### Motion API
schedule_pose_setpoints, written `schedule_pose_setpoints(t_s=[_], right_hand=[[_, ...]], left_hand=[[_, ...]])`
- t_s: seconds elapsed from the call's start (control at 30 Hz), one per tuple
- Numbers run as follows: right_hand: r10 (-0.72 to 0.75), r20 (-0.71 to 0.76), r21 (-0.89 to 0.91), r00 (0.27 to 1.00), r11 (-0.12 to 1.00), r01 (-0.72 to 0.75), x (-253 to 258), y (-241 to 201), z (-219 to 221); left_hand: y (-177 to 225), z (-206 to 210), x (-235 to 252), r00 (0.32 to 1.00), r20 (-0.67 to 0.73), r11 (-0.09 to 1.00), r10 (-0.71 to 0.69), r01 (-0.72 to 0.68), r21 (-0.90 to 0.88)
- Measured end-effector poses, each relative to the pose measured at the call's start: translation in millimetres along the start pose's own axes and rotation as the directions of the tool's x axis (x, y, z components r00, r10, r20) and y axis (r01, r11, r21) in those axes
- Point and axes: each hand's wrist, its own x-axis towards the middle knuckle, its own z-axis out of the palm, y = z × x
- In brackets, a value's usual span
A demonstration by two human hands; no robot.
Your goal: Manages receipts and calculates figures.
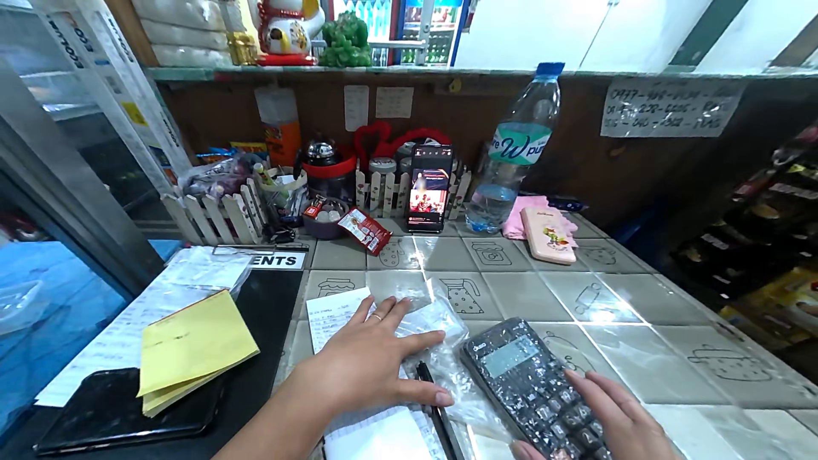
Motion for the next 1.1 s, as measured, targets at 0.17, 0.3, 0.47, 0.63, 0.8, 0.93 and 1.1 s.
schedule_pose_setpoints(t_s=[0.17, 0.3, 0.47, 0.63, 0.8, 0.93, 1.1], right_hand=[[-0.005, -0.002, 0.004, 1.0, 1.0, 0.005, 0.2, 0.6, 0.3], [-0.002, 0.003, 0.008, 1.0, 1.0, 0.002, -0.3, 0.3, -0.2], [0.001, -0.001, 0.009, 1.0, 1.0, -0.001, -0.5, 0.0, -0.2], [0.003, -0.002, 0.001, 1.0, 1.0, -0.003, -0.8, -0.9, -0.6], [0.006, 0.002, 0.009, 1.0, 1.0, -0.006, -0.3, -0.9, -1.1], [-0.001, -0.001, 0.007, 1.0, 1.0, 0.001, -0.2, -1.9, -1.2], [-0.01, -0.009, 0.011, 1.0, 1.0, 0.01, -0.6, -1.4, -0.6]], left_hand=[[0.2, 0.2, -0.2, 1.0, -0.005, 1.0, 0.004, -0.004, 0.003], [-0.6, 2.1, 0.0, 1.0, -0.02, 1.0, 0.007, -0.007, -0.005], [0.2, 1.8, 0.3, 1.0, -0.011, 1.0, -0.003, 0.003, -0.004], [0.4, 2.2, 0.1, 1.0, -0.023, 1.0, 0.002, -0.002, 0.006], [0.4, 2.2, -0.3, 1.0, -0.02, 1.0, 0.0, 0.0, 0.006], [0.2, 2.3, -0.3, 1.0, -0.022, 1.0, 0.005, -0.005, 0.011], [1.0, 2.3, -0.8, 1.0, -0.028, 1.0, 0.004, -0.004, 0.017]])
